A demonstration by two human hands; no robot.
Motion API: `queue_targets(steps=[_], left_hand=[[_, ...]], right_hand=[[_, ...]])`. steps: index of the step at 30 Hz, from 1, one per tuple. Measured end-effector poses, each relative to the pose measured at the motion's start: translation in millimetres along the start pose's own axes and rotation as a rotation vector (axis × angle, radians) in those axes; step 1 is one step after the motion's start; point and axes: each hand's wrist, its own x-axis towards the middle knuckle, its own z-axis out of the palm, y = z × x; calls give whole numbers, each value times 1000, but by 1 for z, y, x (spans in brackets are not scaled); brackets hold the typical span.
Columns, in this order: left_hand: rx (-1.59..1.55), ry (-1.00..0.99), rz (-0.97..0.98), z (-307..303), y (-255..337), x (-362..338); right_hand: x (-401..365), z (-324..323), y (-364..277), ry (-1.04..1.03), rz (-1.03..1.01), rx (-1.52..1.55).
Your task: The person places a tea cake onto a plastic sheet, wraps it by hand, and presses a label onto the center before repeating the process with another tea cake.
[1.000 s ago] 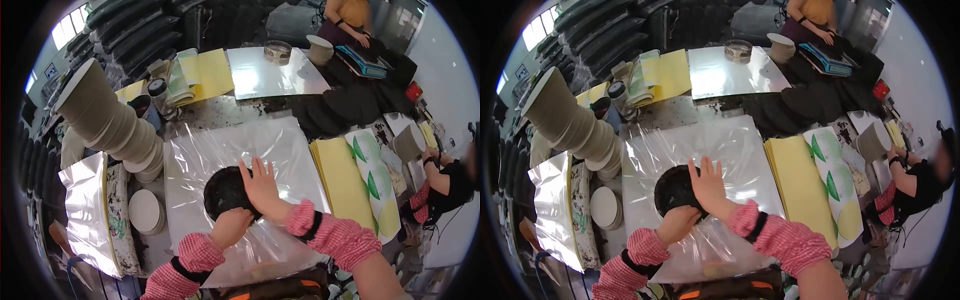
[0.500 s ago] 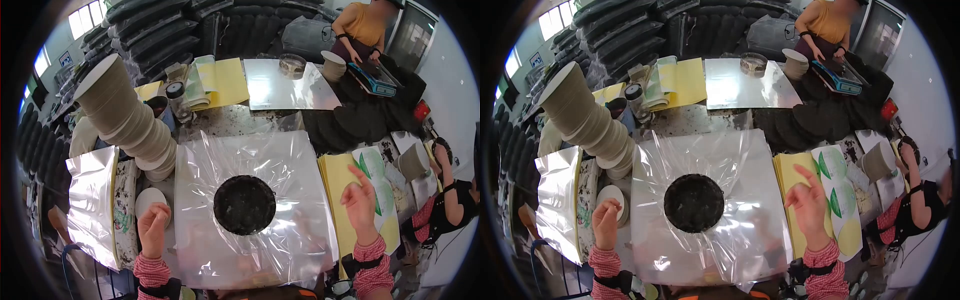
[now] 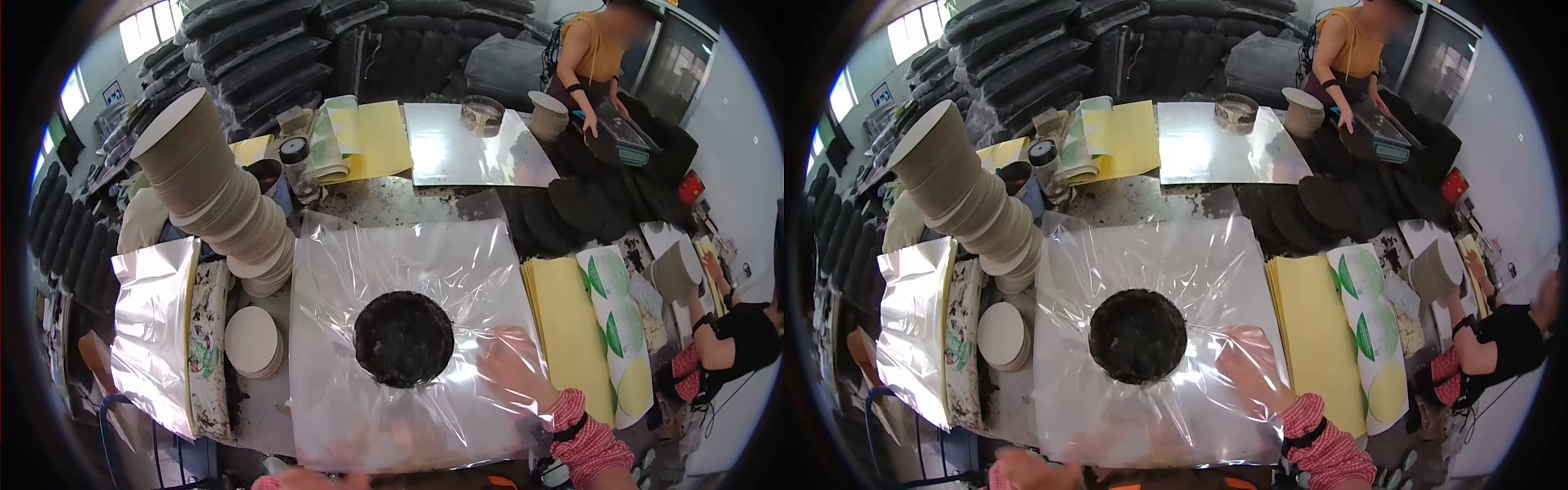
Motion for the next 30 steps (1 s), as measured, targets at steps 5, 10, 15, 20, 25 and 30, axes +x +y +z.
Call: queue_targets(steps=[5, 10, 15, 20, 25, 30], left_hand=[[-910, -858, -831, 75, -37, -1], [-451, -127, -337, 114, -64, 95], [-178, -280, -795, 150, -60, 113], [-332, -188, -680, 126, -63, 110], [-715, 93, -852, 122, -95, 117], [-503, 90, -698, 154, -77, 125]], right_hand=[[11, 31, -36, -161, -575, -1149], [2, 61, -23, -369, -498, -876], [25, 84, -4, -155, -185, 74], [31, 135, -39, -108, -1063, -712], [33, 138, -38, -159, -1020, -866], [41, 100, -58, -291, -1069, -474]])
